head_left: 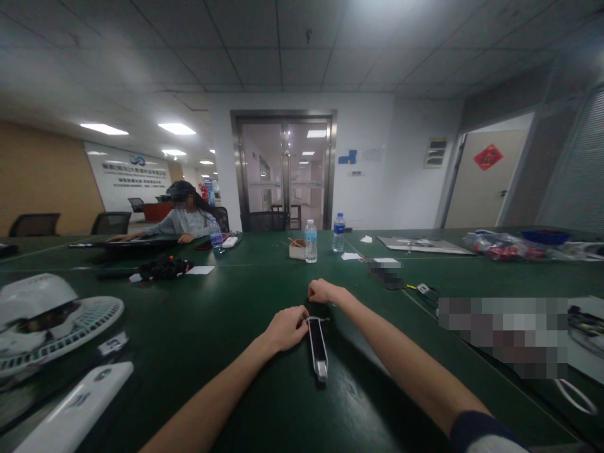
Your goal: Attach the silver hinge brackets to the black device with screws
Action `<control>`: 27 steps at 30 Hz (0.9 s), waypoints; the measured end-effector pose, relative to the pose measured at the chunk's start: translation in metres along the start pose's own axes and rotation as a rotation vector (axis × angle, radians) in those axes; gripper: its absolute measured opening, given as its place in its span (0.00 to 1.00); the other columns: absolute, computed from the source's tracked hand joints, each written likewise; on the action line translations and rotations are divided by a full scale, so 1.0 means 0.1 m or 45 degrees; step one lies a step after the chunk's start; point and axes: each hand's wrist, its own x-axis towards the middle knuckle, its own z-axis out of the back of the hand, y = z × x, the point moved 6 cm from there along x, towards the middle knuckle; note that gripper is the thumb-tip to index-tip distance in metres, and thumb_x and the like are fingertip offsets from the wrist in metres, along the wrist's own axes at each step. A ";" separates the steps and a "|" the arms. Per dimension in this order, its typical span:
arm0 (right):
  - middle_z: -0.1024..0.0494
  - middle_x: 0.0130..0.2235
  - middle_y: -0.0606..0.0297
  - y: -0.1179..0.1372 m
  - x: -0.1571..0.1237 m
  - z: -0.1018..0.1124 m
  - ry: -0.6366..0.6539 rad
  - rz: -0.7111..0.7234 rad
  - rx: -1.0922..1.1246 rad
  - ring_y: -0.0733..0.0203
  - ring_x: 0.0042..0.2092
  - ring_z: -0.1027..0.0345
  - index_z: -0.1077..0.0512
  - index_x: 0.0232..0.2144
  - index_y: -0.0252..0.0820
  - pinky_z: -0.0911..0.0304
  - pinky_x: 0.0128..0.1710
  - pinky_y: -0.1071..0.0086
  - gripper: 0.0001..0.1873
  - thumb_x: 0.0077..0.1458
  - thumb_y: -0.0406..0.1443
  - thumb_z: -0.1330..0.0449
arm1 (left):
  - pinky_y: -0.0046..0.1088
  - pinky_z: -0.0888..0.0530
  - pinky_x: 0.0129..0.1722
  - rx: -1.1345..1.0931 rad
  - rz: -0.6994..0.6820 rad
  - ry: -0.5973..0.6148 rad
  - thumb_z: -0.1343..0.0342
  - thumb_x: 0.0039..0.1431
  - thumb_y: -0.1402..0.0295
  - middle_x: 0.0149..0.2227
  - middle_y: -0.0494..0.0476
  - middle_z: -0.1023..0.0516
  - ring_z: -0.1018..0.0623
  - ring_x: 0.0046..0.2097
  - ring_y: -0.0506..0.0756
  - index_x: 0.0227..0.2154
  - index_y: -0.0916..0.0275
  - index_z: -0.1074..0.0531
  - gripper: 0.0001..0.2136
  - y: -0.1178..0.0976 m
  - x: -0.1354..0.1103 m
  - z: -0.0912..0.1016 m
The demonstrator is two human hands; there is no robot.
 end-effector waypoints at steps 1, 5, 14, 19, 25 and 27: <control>0.21 0.34 0.58 0.01 -0.02 0.00 -0.005 0.005 0.000 0.59 0.35 0.27 0.22 0.32 0.40 0.36 0.33 0.74 0.09 0.46 0.31 0.41 | 0.29 0.31 0.35 -0.003 -0.001 -0.005 0.52 0.58 0.68 0.33 0.54 0.26 0.26 0.35 0.55 0.36 0.61 0.30 0.08 0.00 0.00 0.01; 0.21 0.35 0.58 0.08 -0.17 0.07 -0.095 0.062 0.022 0.59 0.38 0.28 0.23 0.32 0.39 0.38 0.35 0.74 0.09 0.48 0.31 0.42 | 0.28 0.31 0.33 -0.029 0.001 -0.060 0.51 0.57 0.68 0.33 0.54 0.27 0.27 0.34 0.54 0.35 0.62 0.30 0.07 0.02 0.00 0.04; 0.24 0.30 0.65 0.33 -0.60 0.12 -0.248 0.250 0.531 0.66 0.30 0.33 0.25 0.31 0.37 0.42 0.29 0.76 0.10 0.52 0.36 0.45 | 0.27 0.31 0.32 -0.257 0.073 -0.356 0.48 0.58 0.64 0.34 0.52 0.27 0.28 0.32 0.52 0.36 0.62 0.31 0.07 0.20 0.04 0.11; 0.26 0.26 0.66 0.29 -0.65 0.06 -0.212 0.199 0.965 0.69 0.26 0.38 0.25 0.30 0.34 0.44 0.25 0.76 0.10 0.48 0.37 0.41 | 0.27 0.30 0.33 -0.309 0.042 -0.372 0.46 0.58 0.65 0.33 0.52 0.25 0.27 0.32 0.52 0.34 0.62 0.30 0.06 0.15 0.03 0.15; 0.28 0.23 0.66 0.28 -0.77 0.05 -0.216 0.184 1.186 0.69 0.24 0.39 0.26 0.28 0.34 0.45 0.23 0.76 0.12 0.45 0.39 0.38 | 0.25 0.31 0.30 -0.392 0.005 -0.313 0.44 0.54 0.64 0.29 0.53 0.25 0.27 0.30 0.52 0.31 0.64 0.27 0.07 0.08 0.04 0.19; 0.28 0.23 0.67 0.30 -0.79 0.05 -0.191 0.210 1.234 0.69 0.24 0.39 0.27 0.29 0.34 0.45 0.23 0.75 0.13 0.45 0.41 0.38 | 0.24 0.31 0.29 -0.528 0.009 -0.269 0.43 0.53 0.64 0.27 0.52 0.25 0.27 0.28 0.51 0.30 0.65 0.28 0.08 0.08 0.04 0.20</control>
